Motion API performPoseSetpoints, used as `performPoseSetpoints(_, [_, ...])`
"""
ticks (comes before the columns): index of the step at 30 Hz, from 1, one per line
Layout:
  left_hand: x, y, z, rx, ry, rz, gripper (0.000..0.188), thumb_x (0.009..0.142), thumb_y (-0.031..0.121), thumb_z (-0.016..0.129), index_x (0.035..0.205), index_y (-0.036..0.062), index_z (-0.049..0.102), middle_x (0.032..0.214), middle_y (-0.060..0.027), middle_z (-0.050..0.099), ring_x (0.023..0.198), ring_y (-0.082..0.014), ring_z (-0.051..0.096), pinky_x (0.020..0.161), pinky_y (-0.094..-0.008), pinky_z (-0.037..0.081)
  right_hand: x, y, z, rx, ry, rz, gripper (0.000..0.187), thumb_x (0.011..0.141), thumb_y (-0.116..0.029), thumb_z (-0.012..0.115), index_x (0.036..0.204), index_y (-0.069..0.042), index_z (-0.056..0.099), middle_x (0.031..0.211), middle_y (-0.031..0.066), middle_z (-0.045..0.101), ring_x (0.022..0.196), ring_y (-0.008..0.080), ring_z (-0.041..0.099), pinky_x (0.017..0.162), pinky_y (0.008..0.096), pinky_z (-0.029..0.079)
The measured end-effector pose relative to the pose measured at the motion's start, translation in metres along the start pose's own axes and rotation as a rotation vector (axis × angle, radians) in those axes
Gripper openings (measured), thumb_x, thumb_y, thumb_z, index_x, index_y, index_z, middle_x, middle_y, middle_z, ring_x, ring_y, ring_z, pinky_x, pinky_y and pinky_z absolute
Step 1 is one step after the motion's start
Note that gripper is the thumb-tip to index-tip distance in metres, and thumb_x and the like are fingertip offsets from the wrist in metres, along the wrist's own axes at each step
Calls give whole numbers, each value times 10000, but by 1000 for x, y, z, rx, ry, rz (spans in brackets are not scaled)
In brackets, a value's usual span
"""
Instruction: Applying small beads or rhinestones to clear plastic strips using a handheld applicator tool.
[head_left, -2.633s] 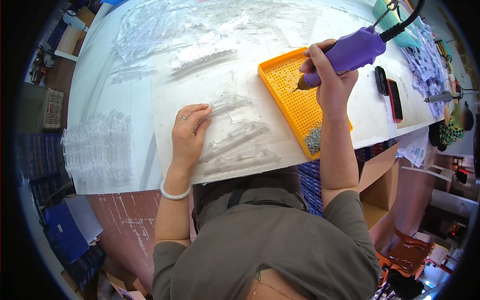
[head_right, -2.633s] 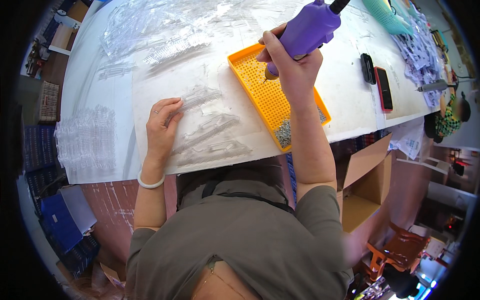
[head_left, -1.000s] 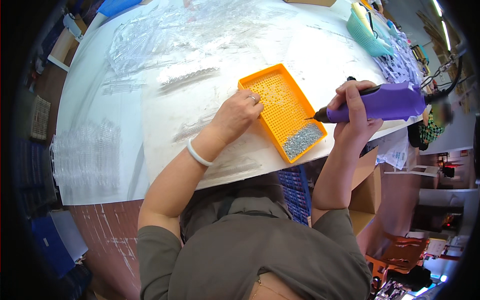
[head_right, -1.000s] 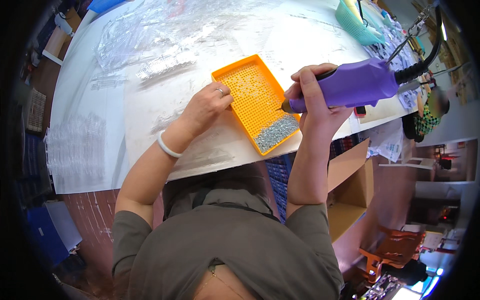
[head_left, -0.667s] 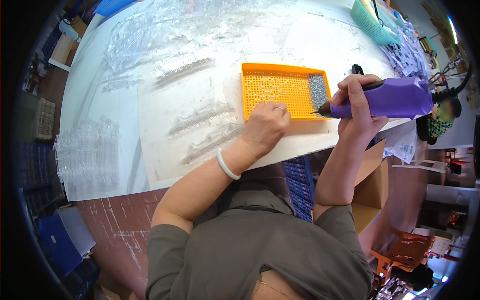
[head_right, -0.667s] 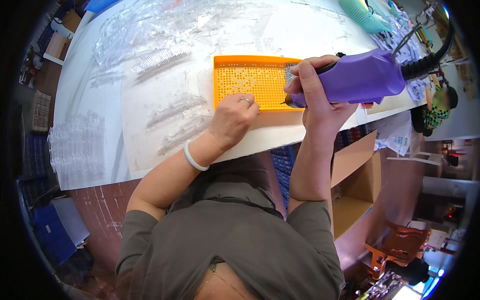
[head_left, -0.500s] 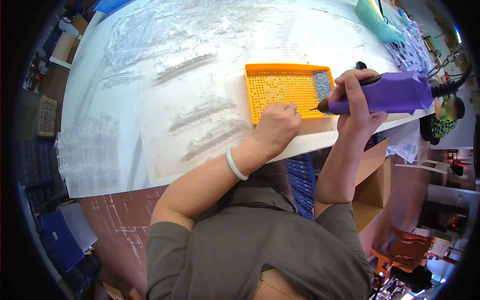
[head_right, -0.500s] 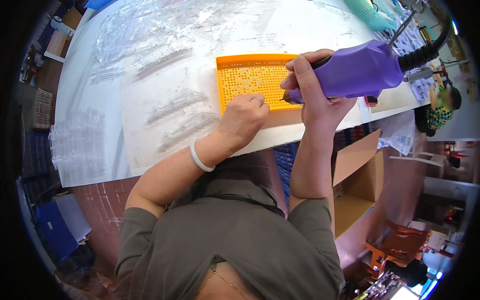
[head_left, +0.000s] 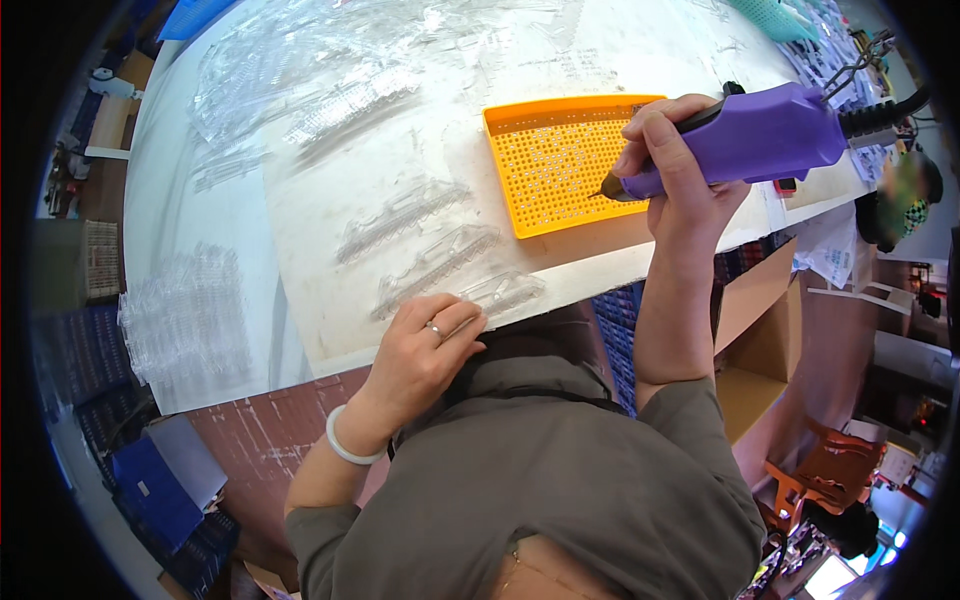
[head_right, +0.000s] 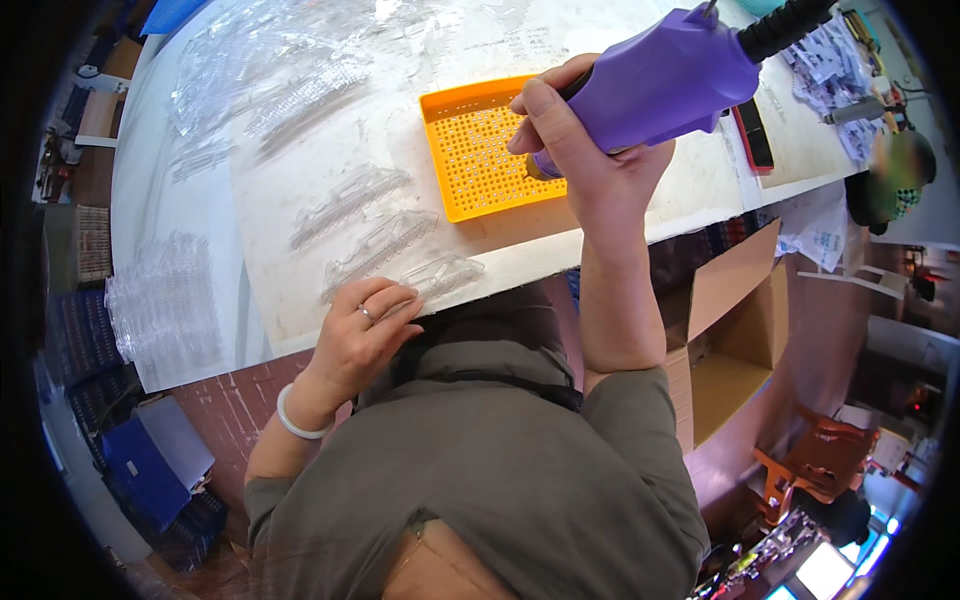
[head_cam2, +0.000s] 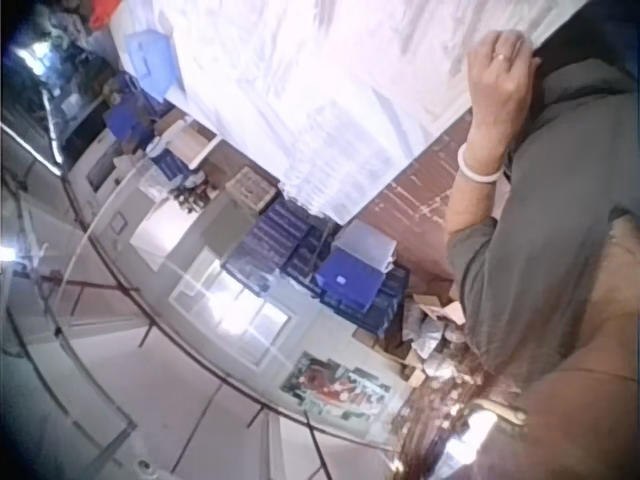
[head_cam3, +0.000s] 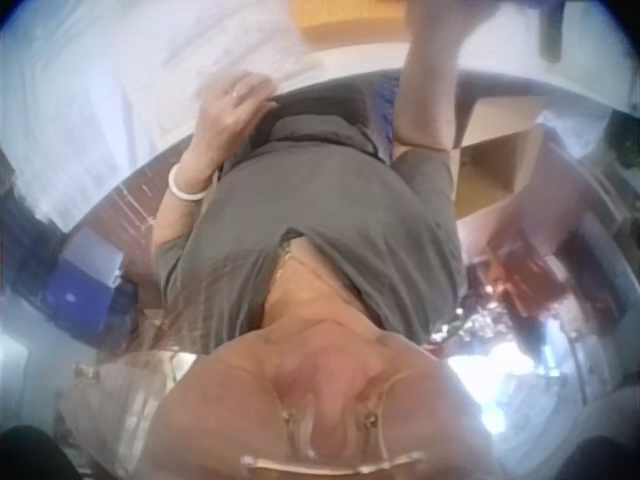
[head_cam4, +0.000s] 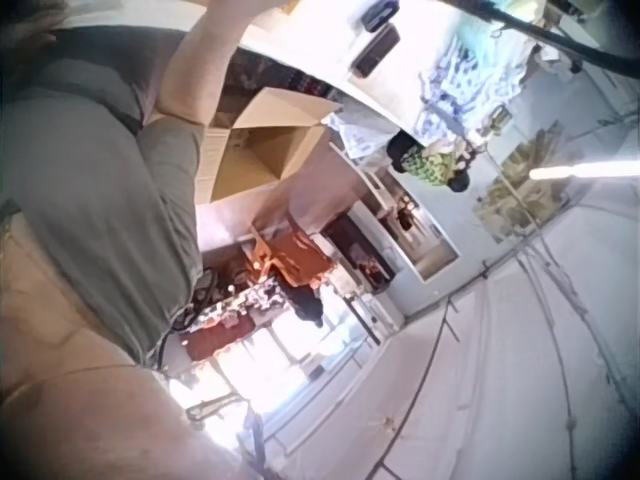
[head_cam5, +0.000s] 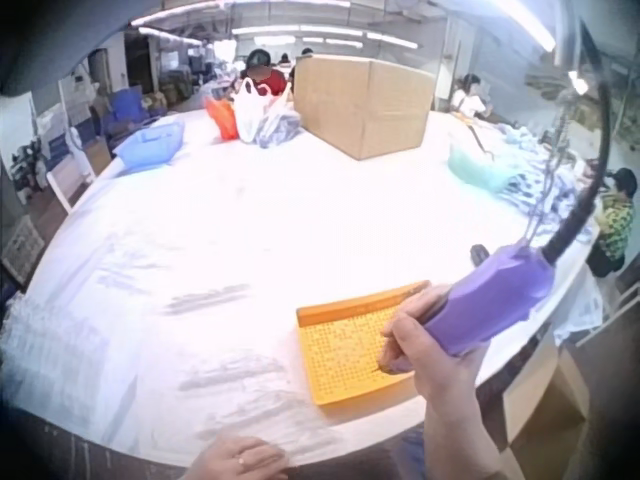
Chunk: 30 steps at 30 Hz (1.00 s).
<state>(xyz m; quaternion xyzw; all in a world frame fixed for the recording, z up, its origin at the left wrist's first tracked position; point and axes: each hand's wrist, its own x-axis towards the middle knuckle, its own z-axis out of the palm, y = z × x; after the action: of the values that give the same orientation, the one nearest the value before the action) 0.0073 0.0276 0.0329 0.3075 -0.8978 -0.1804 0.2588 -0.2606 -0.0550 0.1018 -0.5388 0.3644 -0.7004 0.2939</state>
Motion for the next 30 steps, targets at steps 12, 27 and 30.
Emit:
performPoseSetpoints(12, [-6, -40, -17, 183, 299, -329, 342, 763, 82, 751, 1095, 37, 686, 1190, -86, 627, 1146, -302, 548, 959, -404, 439, -6, 20, 8, 16, 33, 2, 14, 859, 14, 661, 871, 14, 652, 739, 72, 672, 593, 118, 663, 521, 193, 496])
performPoseSetpoints(27, [-9, -57, -5, 232, 240, -396, 551, 930, 470, 553, 1218, 5, 624, 1294, -127, 585, 1271, -358, 464, 1026, -430, 420, -7, 24, 9, -42, 52, 34, 16, 867, 19, 653, 855, 14, 643, 718, 71, 662, 579, 116, 654, 536, 204, 511])
performPoseSetpoints(30, [-13, -56, -1, 213, 248, -396, 560, 932, 482, 544, 1223, 9, 622, 1300, -124, 584, 1274, -355, 462, 1046, -443, 398, -7, 28, 8, -45, 47, 33, 27, 870, 11, 656, 847, 9, 641, 704, 64, 655, 572, 114, 645, 523, 204, 503])
